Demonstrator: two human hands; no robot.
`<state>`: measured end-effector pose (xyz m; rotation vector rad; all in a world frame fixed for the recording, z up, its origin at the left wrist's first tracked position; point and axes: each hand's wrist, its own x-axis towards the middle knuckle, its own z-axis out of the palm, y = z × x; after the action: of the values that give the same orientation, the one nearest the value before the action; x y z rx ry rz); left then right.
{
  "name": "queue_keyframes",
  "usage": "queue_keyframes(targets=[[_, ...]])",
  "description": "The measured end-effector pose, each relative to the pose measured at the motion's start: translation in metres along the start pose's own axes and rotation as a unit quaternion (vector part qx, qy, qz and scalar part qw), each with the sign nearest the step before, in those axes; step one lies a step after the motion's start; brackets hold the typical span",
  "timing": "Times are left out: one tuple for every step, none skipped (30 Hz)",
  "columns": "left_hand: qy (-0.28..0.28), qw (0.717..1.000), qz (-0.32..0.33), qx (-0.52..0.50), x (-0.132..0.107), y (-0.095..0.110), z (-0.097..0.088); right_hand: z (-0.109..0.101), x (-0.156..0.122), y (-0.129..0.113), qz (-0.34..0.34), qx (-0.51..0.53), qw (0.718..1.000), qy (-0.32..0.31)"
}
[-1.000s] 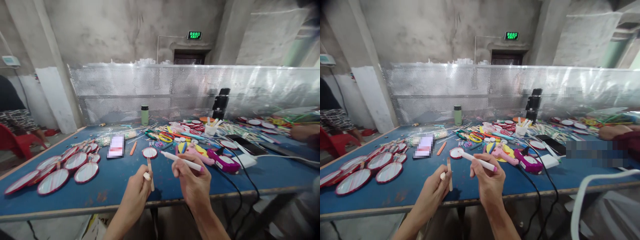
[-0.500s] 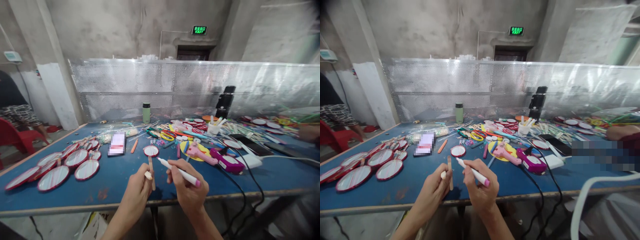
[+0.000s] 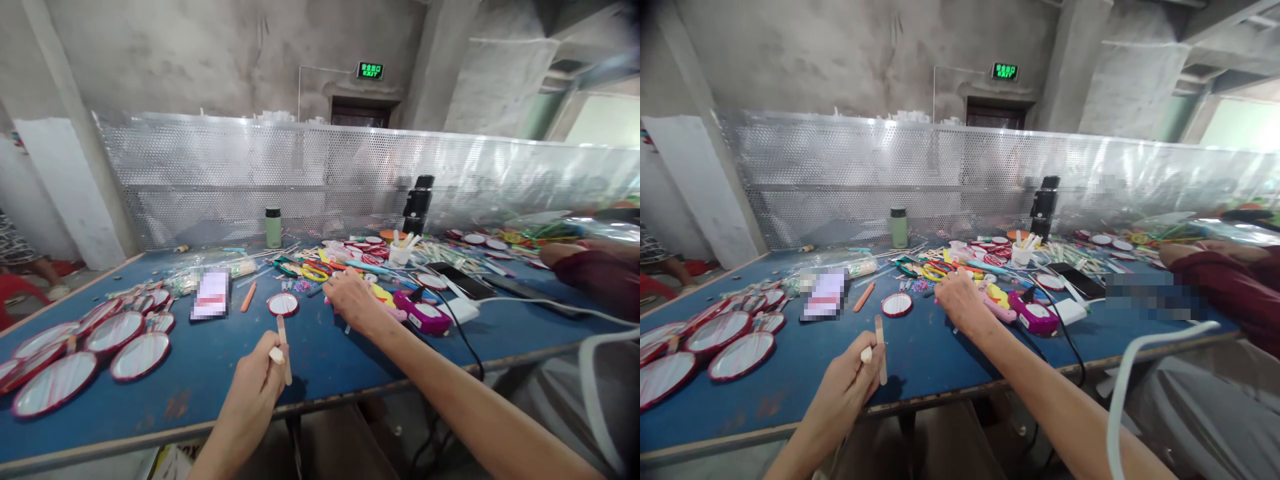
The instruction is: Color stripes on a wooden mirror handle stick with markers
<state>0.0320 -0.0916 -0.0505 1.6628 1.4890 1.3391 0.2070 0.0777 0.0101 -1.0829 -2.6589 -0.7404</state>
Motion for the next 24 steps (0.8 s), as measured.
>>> queue_keyframes(targets=[[-0.001, 1.000, 0.000, 0.000, 0.000, 0.000, 0.000, 0.003, 0.004, -0.002, -0.005, -0.012, 1.000, -0.018], [-0.003, 1.000, 0.000, 0.001, 0.000, 0.000, 0.000, 0.005, 0.007, -0.004, -0.009, -0.024, 0.999, -0.033], [-0.004, 1.000, 0.000, 0.002, 0.000, 0.000, -0.001, 0.007, 0.009, -0.005, -0.012, -0.034, 0.998, -0.046], [-0.006, 1.000, 0.001, 0.003, 0.000, -0.001, -0.001, 0.008, 0.011, -0.005, -0.014, -0.043, 0.997, -0.056], [-0.007, 1.000, 0.001, 0.004, -0.001, -0.001, -0.001, 0.008, 0.012, -0.004, -0.016, -0.051, 0.997, -0.063], [-0.008, 1.000, 0.002, 0.003, -0.001, -0.002, -0.001, 0.009, 0.013, -0.002, -0.017, -0.056, 0.996, -0.066], [-0.009, 1.000, 0.003, 0.002, -0.001, -0.003, -0.001, 0.010, 0.015, -0.001, -0.020, -0.060, 0.996, -0.065], [-0.010, 1.000, 0.005, -0.001, -0.001, -0.003, -0.001, 0.010, 0.018, 0.000, -0.023, -0.061, 0.996, -0.063], [-0.011, 1.000, 0.007, -0.004, -0.001, -0.004, -0.001, 0.012, 0.021, 0.000, -0.028, -0.059, 0.996, -0.061], [-0.011, 1.000, 0.009, -0.006, -0.001, -0.004, -0.001, 0.014, 0.025, -0.001, -0.033, -0.055, 0.996, -0.059], [-0.010, 1.000, 0.010, -0.007, -0.001, -0.004, -0.001, 0.017, 0.029, -0.002, -0.039, -0.047, 0.996, -0.059], [-0.009, 1.000, 0.010, -0.007, -0.001, -0.004, -0.001, 0.020, 0.033, -0.003, -0.044, -0.037, 0.997, -0.059], [-0.007, 1.000, 0.008, -0.008, 0.000, -0.004, -0.002, 0.024, 0.038, -0.005, -0.048, -0.024, 0.997, -0.058], [-0.006, 1.000, 0.007, -0.008, 0.000, -0.003, -0.002, 0.026, 0.042, -0.006, -0.050, -0.008, 0.997, -0.054], [-0.006, 1.000, 0.007, -0.008, 0.000, -0.003, -0.002, 0.028, 0.044, -0.006, -0.050, 0.010, 0.998, -0.046], [-0.008, 1.000, 0.008, -0.008, 0.000, -0.002, -0.002, 0.029, 0.046, -0.006, -0.047, 0.030, 0.998, -0.034], [-0.010, 1.000, 0.009, -0.008, 0.000, -0.001, -0.003, 0.028, 0.046, -0.005, -0.043, 0.053, 0.998, -0.016], [-0.010, 1.000, 0.010, -0.008, 0.000, -0.001, -0.003, 0.025, 0.044, -0.003, -0.037, 0.079, 0.996, 0.005], [-0.009, 1.000, 0.012, -0.008, 0.000, 0.000, -0.003, 0.020, 0.041, -0.002, -0.031, 0.108, 0.993, 0.029], [-0.008, 1.000, 0.013, -0.008, 0.000, 0.000, -0.003, 0.014, 0.035, -0.001, -0.023, 0.140, 0.988, 0.057], [-0.007, 1.000, 0.014, -0.010, 0.000, 0.000, -0.003, 0.007, 0.029, -0.002, -0.013, 0.176, 0.981, 0.086], [-0.007, 1.000, 0.016, -0.012, -0.001, 0.000, -0.003, 0.000, 0.020, -0.004, -0.001, 0.214, 0.970, 0.115], [-0.007, 1.000, 0.017, -0.015, -0.001, -0.001, -0.003, -0.006, 0.011, -0.008, 0.017, 0.254, 0.956, 0.147], [-0.007, 1.000, 0.017, -0.019, -0.002, -0.001, -0.003, -0.012, 0.001, -0.014, 0.040, 0.294, 0.938, 0.179]])
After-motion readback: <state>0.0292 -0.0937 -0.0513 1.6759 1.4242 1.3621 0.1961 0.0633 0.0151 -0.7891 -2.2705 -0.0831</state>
